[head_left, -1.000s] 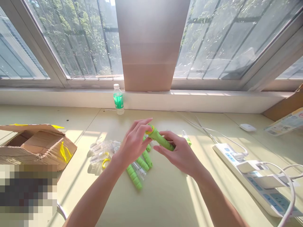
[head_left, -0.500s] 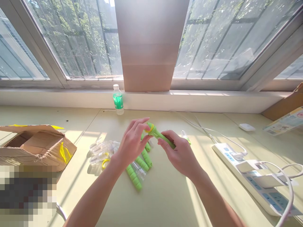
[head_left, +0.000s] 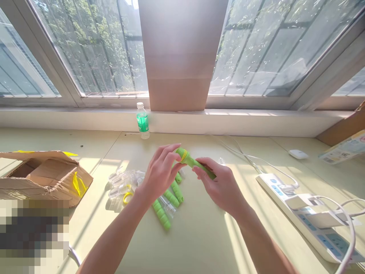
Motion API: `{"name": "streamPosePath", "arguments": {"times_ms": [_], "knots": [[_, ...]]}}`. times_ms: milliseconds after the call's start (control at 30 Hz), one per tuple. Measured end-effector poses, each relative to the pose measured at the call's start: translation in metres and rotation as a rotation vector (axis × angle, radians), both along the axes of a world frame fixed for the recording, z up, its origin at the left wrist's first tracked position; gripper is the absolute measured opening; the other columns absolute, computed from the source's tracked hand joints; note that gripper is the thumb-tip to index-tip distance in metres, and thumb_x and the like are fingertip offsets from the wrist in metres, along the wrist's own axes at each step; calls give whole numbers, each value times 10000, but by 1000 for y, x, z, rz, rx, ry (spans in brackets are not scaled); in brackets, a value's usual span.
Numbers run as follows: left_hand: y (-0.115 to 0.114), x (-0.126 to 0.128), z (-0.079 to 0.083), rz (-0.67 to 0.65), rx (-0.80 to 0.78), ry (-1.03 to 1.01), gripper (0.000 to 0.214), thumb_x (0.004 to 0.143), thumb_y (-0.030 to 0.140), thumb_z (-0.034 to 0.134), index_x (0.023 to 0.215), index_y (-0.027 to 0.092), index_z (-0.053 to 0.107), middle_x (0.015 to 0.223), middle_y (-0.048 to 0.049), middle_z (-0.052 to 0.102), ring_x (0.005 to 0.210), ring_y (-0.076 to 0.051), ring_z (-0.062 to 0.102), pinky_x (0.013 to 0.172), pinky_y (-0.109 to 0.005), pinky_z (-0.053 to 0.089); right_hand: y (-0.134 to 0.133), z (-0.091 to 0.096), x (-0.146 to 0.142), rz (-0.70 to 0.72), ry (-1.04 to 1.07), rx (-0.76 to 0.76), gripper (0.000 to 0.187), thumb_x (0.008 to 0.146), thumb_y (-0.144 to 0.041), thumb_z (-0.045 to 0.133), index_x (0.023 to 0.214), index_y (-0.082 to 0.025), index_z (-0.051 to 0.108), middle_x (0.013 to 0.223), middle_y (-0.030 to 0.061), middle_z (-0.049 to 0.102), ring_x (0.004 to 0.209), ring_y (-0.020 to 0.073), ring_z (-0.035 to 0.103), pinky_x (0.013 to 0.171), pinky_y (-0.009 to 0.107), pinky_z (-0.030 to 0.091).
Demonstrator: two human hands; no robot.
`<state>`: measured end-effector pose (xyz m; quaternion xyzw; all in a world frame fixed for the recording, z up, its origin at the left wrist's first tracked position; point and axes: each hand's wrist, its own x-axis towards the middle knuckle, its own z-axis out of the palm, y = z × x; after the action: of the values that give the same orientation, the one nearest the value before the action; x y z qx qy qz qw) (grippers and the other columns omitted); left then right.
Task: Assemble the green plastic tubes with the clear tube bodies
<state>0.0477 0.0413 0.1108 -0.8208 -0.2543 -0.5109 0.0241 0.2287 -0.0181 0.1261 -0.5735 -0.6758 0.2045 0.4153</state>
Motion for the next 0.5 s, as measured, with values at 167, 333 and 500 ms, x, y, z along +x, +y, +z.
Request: {"name": "streamPosePath", "arguments": {"times_ms": [167, 333, 500], "knots": [[0, 5, -5, -21, -38, 13, 260, 825, 205, 682, 999, 204, 489, 1198, -112, 600, 1090, -227, 551, 869, -386, 515, -8, 12, -2, 65, 169, -122, 406, 995, -481, 324, 834, -201, 570, 637, -3, 609, 416, 102, 429, 456, 256, 370], [-4, 12, -7, -9, -42, -179, 340, 792, 231, 720, 993, 200, 448, 1105, -105, 590, 1038, -213, 579, 828, -363, 516, -11, 14, -4, 30, 169, -81, 308, 977, -466, 402, 1067, -209, 548, 734, 7, 655, 461, 114, 467, 451, 247, 377], [-4, 11, -2, -30, -86, -156, 352, 827, 186, 673, 1105, 213, 459, 1136, -99, 590, 1073, -208, 583, 879, -380, 514, -5, 6, -1, -3, 110, -12, 264, 957, -441, 465, 1073, -218, 547, 745, 6, 673, 509, 121, 511, 496, 245, 410]]}}
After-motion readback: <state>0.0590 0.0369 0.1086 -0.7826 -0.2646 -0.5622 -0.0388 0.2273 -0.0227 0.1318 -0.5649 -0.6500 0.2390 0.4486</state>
